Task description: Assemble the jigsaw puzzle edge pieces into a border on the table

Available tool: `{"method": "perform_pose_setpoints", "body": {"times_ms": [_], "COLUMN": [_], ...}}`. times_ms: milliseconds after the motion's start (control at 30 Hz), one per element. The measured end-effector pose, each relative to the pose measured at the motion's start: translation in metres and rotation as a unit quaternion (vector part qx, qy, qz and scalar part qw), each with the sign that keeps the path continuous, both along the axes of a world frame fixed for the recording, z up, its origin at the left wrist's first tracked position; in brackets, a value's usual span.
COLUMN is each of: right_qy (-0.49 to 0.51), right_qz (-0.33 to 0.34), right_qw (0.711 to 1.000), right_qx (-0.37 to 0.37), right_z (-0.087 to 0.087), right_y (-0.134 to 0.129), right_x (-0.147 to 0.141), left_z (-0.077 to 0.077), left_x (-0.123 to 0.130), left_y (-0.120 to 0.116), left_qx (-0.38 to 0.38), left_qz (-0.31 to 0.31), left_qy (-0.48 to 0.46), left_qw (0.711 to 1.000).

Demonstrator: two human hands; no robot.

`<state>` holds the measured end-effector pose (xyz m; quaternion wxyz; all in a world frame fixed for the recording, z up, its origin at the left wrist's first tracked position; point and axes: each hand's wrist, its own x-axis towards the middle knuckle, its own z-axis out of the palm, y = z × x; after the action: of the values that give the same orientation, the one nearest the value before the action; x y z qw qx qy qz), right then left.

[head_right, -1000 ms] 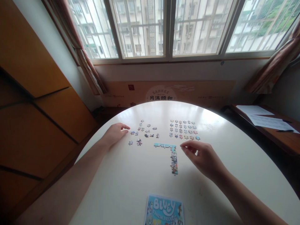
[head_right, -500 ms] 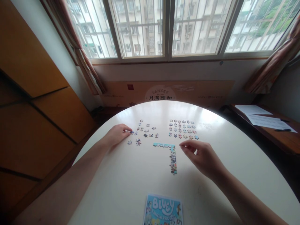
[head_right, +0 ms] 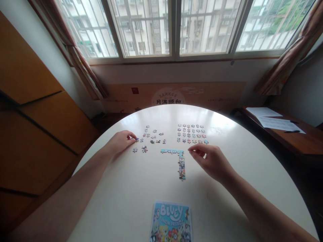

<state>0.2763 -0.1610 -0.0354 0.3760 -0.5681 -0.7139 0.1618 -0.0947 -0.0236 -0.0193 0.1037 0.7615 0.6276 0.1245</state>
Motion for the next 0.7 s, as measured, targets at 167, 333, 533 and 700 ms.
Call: {"method": "perform_pose_setpoints", "body": {"times_ms": [167,333,533,700], "right_qy": [0.003,0.005,0.001,-0.003], "right_qz": [0.003,0.010,0.016,0.018], "right_qw": [1.000,1.000,1.000,1.000], "right_qx": [-0.001,0.000,-0.009,-0.013], "right_z": [0.0005,0.0008,0.0009,0.0011], "right_y": [-0.0003,-0.0002,-0.0006,-0.0011], "right_x": [-0.0002,-0.0003,-0.0003,-0.0008], "left_z": [-0.0012,-0.0032,0.0000,0.0003], "left_x": [0.0011,-0.0010,-0.0031,-0.0054], "left_y": [-0.0025,-0.0019,0.0006,0.0004], "left_qx": [-0.027,-0.061,-0.079,-0.071], "left_qz": [0.072,0.091,0.070,0.077], "left_qy": [-0.050,-0.103,-0.106,-0.105], "left_qw": [0.996,0.989,0.989,0.989]}}
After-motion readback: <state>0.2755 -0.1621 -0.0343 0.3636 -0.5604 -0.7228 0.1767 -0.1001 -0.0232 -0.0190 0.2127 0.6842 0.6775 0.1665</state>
